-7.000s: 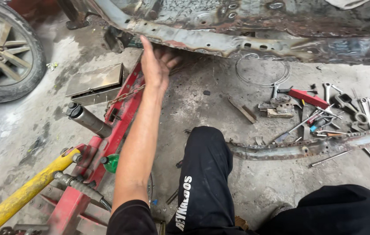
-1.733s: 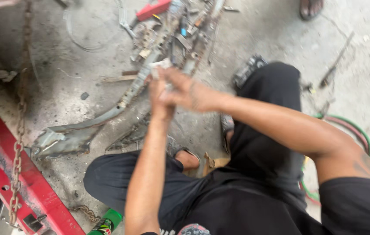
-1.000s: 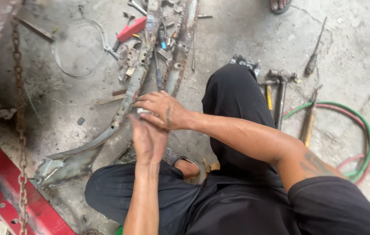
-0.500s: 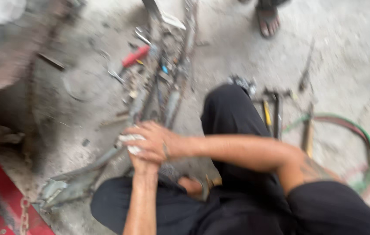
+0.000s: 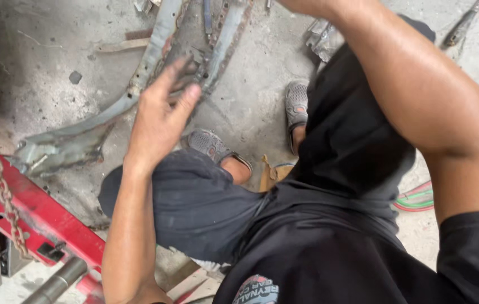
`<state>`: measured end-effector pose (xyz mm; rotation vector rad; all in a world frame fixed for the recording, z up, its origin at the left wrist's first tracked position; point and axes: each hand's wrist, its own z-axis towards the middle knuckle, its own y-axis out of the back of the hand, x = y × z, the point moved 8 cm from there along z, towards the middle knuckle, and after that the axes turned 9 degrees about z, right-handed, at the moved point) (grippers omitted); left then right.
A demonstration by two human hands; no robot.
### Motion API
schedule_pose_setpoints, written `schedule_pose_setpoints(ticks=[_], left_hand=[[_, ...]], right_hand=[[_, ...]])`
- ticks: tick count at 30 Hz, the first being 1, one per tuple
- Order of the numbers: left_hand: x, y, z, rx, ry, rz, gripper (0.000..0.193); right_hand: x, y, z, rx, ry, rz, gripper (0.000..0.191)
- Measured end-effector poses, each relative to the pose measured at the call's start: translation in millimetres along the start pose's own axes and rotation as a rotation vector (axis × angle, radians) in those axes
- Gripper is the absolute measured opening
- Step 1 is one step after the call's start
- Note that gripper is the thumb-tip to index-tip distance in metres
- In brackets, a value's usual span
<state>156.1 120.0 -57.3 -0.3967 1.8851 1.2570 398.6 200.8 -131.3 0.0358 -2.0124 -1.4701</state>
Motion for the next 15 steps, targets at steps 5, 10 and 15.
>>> schedule_pose_setpoints(ticks=[5,10,15], left_hand=[[45,-17,41,0.213,0.035,0.567,0.061],[71,-56,70,0.409,-0.037,0.551,0.069],[103,-71,96,0.519,-0.001,0.501,0.064]], right_hand=[[15,-4,25,0.078,0.062,-0.140,0.044],[0,-46,65,0.345,-0.026,0.130,0.039],[-36,-50,105,0.165,-0.080,0.303,0.040]])
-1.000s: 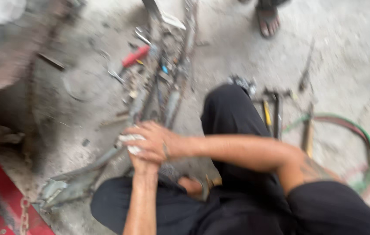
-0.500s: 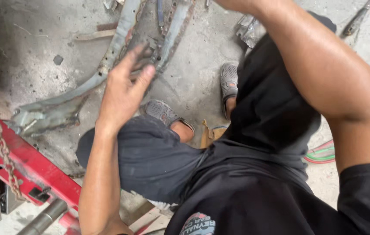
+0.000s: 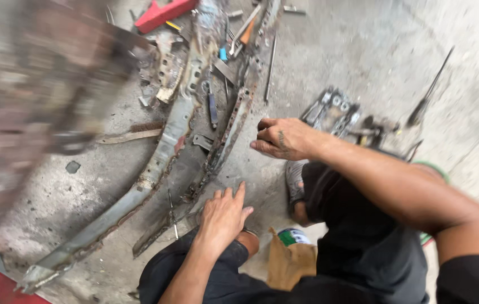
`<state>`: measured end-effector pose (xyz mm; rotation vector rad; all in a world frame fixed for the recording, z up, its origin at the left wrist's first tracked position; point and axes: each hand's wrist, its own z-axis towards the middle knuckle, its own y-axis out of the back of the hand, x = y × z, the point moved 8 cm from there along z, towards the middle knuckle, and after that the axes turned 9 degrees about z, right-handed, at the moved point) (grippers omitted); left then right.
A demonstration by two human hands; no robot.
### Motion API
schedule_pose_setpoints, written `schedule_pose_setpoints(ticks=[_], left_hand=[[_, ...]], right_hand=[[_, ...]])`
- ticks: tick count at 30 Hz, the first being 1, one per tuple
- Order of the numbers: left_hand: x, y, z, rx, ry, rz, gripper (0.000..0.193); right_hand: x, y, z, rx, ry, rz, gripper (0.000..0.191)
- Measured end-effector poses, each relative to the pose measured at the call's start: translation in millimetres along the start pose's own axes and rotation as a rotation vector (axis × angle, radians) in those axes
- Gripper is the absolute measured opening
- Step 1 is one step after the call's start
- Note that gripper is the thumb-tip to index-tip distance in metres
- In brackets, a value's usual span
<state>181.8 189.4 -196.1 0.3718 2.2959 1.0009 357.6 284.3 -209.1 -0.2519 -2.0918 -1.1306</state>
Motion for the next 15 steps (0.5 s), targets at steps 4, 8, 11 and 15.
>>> schedule_pose_setpoints(ticks=[4,8,11,15], left_hand=[[-12,16,11,-0.285,0.034,-0.328,0.055],[-29,22,-44,-0.506,0.169,-0.449,0.048],[-59,-4,-149,-0.279,0.233,-0.566,0.049],[-55,58,-239,-0.337,0.320,-0.472,0.047]], right_hand=[[14,-7,-10,-0.163,0.215,-0.057,0.036],[24,-36,-88,-0.189,-0.373,0.554,0.036],[72,-23,-195,-0.272,-0.595,0.853,0.035],[128,87,-279,-0.418,-0.644,1.013,0.034]])
